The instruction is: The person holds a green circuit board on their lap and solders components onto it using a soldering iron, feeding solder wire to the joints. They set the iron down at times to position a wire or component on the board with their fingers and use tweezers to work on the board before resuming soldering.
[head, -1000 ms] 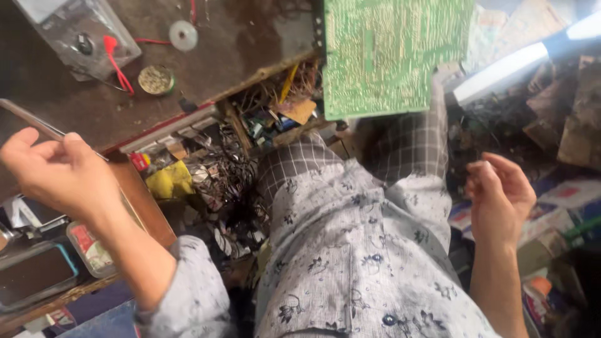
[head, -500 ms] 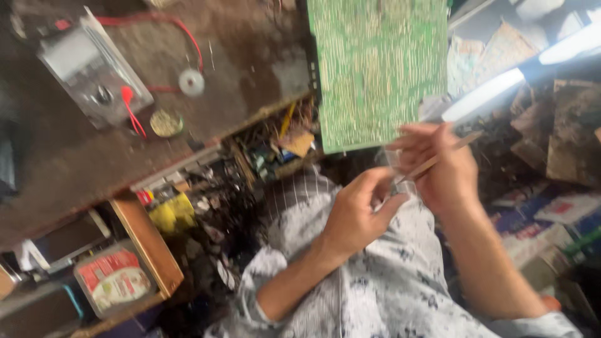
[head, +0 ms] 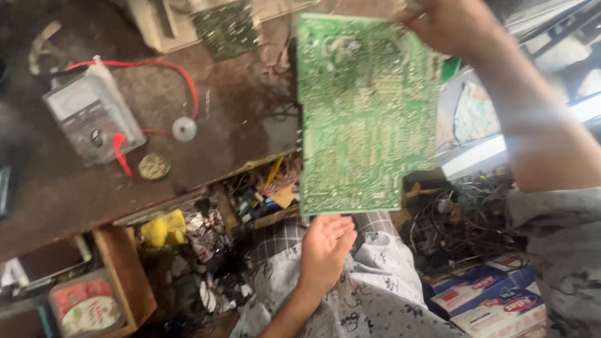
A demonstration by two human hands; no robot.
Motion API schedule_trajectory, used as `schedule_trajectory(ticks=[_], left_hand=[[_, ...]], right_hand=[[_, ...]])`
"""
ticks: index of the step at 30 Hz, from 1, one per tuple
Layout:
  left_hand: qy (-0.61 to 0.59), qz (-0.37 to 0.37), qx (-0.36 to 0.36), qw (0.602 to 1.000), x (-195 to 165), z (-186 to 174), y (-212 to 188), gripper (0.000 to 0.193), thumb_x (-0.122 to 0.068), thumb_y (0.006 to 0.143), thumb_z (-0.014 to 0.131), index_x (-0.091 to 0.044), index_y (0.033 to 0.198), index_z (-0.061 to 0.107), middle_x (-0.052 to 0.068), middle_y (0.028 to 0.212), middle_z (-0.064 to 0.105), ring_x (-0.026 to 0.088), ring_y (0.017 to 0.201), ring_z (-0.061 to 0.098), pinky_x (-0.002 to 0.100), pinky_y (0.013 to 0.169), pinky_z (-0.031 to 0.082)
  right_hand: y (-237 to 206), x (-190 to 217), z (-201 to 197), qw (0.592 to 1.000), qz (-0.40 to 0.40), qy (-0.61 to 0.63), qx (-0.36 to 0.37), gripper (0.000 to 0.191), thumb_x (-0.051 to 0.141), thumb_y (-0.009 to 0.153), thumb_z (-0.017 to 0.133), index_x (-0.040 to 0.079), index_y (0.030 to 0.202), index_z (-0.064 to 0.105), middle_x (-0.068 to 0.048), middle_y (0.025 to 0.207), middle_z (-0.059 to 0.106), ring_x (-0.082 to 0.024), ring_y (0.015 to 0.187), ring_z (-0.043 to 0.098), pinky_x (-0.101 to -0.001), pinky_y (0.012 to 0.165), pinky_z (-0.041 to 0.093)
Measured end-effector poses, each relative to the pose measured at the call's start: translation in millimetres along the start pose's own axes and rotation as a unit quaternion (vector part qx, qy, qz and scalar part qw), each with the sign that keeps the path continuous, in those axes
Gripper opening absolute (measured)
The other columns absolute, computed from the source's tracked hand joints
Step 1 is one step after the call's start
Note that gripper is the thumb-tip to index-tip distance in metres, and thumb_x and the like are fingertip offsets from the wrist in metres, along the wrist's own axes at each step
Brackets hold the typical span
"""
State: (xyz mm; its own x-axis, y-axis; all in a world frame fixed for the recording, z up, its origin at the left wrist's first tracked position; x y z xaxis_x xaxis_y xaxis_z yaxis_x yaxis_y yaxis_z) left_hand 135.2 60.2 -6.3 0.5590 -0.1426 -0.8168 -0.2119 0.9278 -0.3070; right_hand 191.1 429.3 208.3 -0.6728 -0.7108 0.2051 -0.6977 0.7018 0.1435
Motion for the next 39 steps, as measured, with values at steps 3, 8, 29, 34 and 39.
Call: schedule_trajectory(ticks=[3,8,29,34,39], left_hand=[[0.002,0.038,-0.044,0.998,-4.7,7.5,-2.1,0.038,0.003,0.091,0.068,0.007,0.123,0.049,0.024,0.122,0.067,0.026,0.115,0.069,0.034,0.100,0.055],[0.153,0.169,-0.140,0.964,-77.5,-13.4,-17.3,0.038,0.002,0.089,0.073,0.006,0.119,0.051,0.018,0.111,0.067,0.021,0.098,0.068,0.034,0.089,0.061],[0.272,0.272,-0.037,0.922,-236.3,-61.5,-15.0,0.041,0.003,0.094,0.069,0.001,0.132,0.055,0.002,0.104,0.066,0.007,0.087,0.061,0.023,0.077,0.054],[0.297,0.331,-0.104,0.890,-225.8,-47.2,-34.4,0.043,-0.001,0.099,0.069,0.001,0.139,0.052,0.002,0.105,0.066,0.007,0.090,0.063,0.023,0.082,0.054],[0.381,0.430,-0.132,0.808,-227.2,-21.4,-56.0,0.045,-0.005,0.103,0.070,-0.001,0.142,0.049,0.008,0.133,0.053,0.015,0.114,0.061,0.030,0.102,0.053]], right_hand=[[0.2,-24.9,8.3,0.998,0.049,0.001,0.050,0.030,0.036,0.110,0.068,0.008,0.115,0.078,-0.023,0.085,0.072,-0.040,0.081,0.070,-0.0514,0.076,0.054],[-42.3,-43.2,6.9,0.998,0.034,0.048,-0.002,0.022,0.024,0.105,0.067,0.007,0.115,0.077,-0.020,0.095,0.074,-0.036,0.087,0.072,-0.0491,0.081,0.055],[-239.7,6.0,84.3,0.938,0.207,0.264,-0.085,0.036,0.030,0.114,0.058,-0.001,0.121,0.074,-0.009,0.098,0.070,-0.012,0.083,0.061,-0.0264,0.075,0.046],[-294.4,-40.1,128.3,0.719,0.296,0.596,-0.198,0.048,0.039,0.121,0.048,-0.005,0.115,0.066,-0.018,0.105,0.070,-0.023,0.069,0.053,-0.0325,0.064,0.040],[-328.5,-4.0,144.1,0.512,0.259,0.794,-0.201,0.056,0.040,0.123,0.037,-0.006,0.100,0.061,-0.023,0.096,0.064,-0.027,0.075,0.058,-0.0323,0.068,0.048]])
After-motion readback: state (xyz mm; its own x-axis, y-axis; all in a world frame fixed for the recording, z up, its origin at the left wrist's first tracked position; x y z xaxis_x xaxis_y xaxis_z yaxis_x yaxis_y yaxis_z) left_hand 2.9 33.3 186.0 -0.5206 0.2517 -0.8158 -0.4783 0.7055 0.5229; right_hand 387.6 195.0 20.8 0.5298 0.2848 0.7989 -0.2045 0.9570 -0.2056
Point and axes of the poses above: each hand's wrist, its own y-axis towards the middle knuckle, its own z-axis out of the palm, x = y × z, the point moved 9 cm from there along y, towards the middle knuckle
